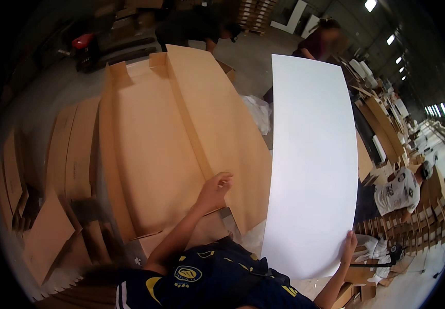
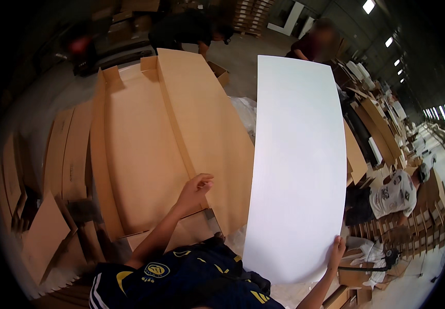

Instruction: The person places foam padding and cardboard inserts into a long cardboard box, inserts a large white panel, and adds additional foam strips around the edges.

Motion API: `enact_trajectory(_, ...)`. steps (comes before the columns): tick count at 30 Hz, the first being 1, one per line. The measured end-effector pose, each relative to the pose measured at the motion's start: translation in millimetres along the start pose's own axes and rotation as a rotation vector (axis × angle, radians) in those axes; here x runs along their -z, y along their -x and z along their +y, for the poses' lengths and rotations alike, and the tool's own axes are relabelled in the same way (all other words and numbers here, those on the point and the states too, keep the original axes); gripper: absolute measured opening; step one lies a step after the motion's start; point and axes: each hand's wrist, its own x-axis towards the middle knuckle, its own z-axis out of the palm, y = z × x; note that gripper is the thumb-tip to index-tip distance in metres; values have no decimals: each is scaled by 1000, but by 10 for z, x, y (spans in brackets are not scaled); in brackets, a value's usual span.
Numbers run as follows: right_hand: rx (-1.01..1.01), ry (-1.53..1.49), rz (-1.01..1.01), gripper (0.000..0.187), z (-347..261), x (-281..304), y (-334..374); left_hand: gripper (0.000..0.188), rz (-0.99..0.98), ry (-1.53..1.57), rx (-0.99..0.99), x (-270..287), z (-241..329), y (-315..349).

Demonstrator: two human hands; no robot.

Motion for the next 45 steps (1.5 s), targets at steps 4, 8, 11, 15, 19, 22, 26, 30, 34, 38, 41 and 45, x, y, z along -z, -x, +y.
enact_trajectory(4, -61, -43, 5, 51, 463, -58, 38, 28, 123, -91, 38, 135, -210, 443)
enact_trajectory(8, -88, 46, -24, 52, 516, -17, 53, 25, 114, -159, 47, 15, -420, 853)
enact_trajectory(11, -74, 104, -28, 54, 452, -47, 97, 24, 79, -130, 48, -34, -497, 1095)
enact_trajectory(15, -128, 137, -84, 55, 556, -128, 126, 25, 37, -187, 27, -9, -491, 1138)
enact_trajectory(19, -58, 104, -112, 56, 570, -389, 128, 28, 19, -333, -34, 31, -603, 1162)
enact_trajectory(22, -110, 76, -261, 53, 566, -264, -34, 32, -25, -403, 52, 70, -558, 1253)
enact_trajectory(26, -12, -24, -214, 49, 415, -265, -640, 45, -13, -274, 11, 2, -456, 1368)
enact_trajectory(30, 140, 18, -278, 57, -788, -1091, -1497, 76, -79, 57, 107, -9, -162, 1270)
enact_trajectory(34, 132, 25, -364, 60, -2450, -2554, -1621, 96, 61, 314, 66, -81, 171, 1319)
enact_trajectory(38, 194, 119, -561, 65, -3054, -3717, -1195, 88, 549, 144, 263, 455, 364, 1526)
enact_trajectory(41, 338, -104, -862, 39, -2875, -4188, -678, 74, 682, 51, 252, 973, 54, 1976)
enact_trajectory(45, 288, -534, -965, 48, -2706, -4385, -50, 71, 809, 105, 404, 1270, 866, 2354)
